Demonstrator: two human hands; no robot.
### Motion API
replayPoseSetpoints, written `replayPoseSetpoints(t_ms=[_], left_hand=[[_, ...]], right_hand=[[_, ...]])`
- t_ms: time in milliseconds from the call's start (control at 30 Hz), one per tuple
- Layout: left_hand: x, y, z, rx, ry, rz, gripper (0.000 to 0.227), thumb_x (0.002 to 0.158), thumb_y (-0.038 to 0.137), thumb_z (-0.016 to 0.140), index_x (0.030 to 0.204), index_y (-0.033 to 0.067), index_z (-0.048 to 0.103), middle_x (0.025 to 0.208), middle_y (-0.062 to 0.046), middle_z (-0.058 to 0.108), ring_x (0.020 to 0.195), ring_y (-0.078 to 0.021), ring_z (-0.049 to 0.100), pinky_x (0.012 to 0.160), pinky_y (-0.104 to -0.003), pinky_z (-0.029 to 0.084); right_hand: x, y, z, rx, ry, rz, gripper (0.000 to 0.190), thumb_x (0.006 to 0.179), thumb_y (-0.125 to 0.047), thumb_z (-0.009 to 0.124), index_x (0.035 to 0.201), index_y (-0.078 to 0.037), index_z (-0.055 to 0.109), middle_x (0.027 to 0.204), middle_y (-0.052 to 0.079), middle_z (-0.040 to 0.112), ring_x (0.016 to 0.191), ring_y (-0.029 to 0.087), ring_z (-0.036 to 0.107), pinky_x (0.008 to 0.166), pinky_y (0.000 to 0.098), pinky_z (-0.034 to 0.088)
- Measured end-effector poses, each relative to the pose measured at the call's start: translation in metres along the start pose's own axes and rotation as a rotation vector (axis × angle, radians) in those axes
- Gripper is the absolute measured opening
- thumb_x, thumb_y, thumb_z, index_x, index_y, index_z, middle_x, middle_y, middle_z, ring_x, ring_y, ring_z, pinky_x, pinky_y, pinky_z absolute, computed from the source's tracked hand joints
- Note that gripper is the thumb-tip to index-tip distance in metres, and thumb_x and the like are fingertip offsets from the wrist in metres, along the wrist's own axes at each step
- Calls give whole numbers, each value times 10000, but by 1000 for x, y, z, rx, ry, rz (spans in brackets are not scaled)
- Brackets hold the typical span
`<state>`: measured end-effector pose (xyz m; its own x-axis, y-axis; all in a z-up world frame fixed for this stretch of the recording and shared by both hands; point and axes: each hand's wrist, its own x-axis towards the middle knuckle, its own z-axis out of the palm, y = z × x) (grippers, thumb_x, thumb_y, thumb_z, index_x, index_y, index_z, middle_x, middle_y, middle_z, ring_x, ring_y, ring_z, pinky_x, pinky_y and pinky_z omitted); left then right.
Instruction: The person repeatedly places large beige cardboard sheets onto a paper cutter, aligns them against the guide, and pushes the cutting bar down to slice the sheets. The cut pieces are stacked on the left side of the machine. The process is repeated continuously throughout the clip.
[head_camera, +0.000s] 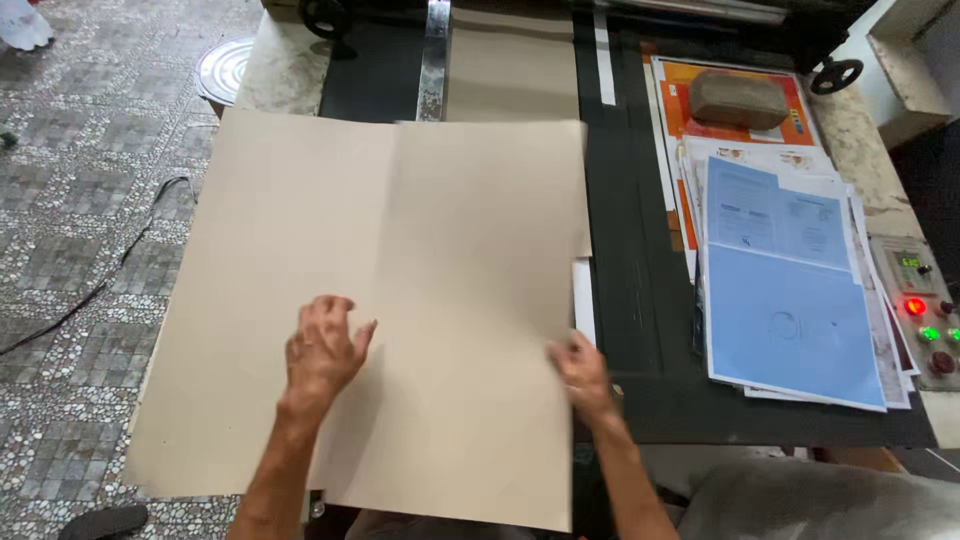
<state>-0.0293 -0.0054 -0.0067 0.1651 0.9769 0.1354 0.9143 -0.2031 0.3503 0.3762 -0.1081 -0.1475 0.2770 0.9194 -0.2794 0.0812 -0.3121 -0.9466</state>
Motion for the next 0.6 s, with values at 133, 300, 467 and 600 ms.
replayPoseSetpoints(t_ms=[133, 300, 467, 600], left_hand=[[2, 1, -3, 205, -320, -142, 778, 848, 768, 631, 1257, 109, 575, 1256, -137, 574, 1190, -342, 572, 885, -515, 567], [2, 14, 5, 330, -412, -174, 1115, 728, 985, 543, 1383, 84, 504, 1362, -150, 484, 1242, -336, 492, 978, -496, 515], [2, 26, 13, 336, -403, -234, 1079, 751, 961, 527, 1319, 43, 527, 1274, -167, 496, 1223, -350, 473, 881, -498, 576], [10, 38, -11, 306, -529, -291, 1041, 795, 882, 574, 1415, 53, 475, 1373, -187, 463, 1297, -359, 447, 943, -556, 566]], right_hand=[[-46, 2, -68, 152, 107, 87, 343, 986, -182, 666, 1291, -26, 645, 984, 155, 744, 783, 218, 695, 636, 376, 611], [-89, 17, -96, 330, 28, 218, 348, 987, -195, 627, 1275, 1, 610, 1072, 238, 770, 817, 304, 736, 647, 442, 614], [-101, 22, -87, 343, -80, 311, 432, 1004, -193, 568, 1401, -23, 561, 1224, 216, 755, 922, 300, 735, 745, 446, 616], [-96, 35, -79, 337, -94, 223, 320, 992, -159, 610, 1291, -46, 605, 1020, 196, 793, 758, 249, 751, 617, 378, 613]])
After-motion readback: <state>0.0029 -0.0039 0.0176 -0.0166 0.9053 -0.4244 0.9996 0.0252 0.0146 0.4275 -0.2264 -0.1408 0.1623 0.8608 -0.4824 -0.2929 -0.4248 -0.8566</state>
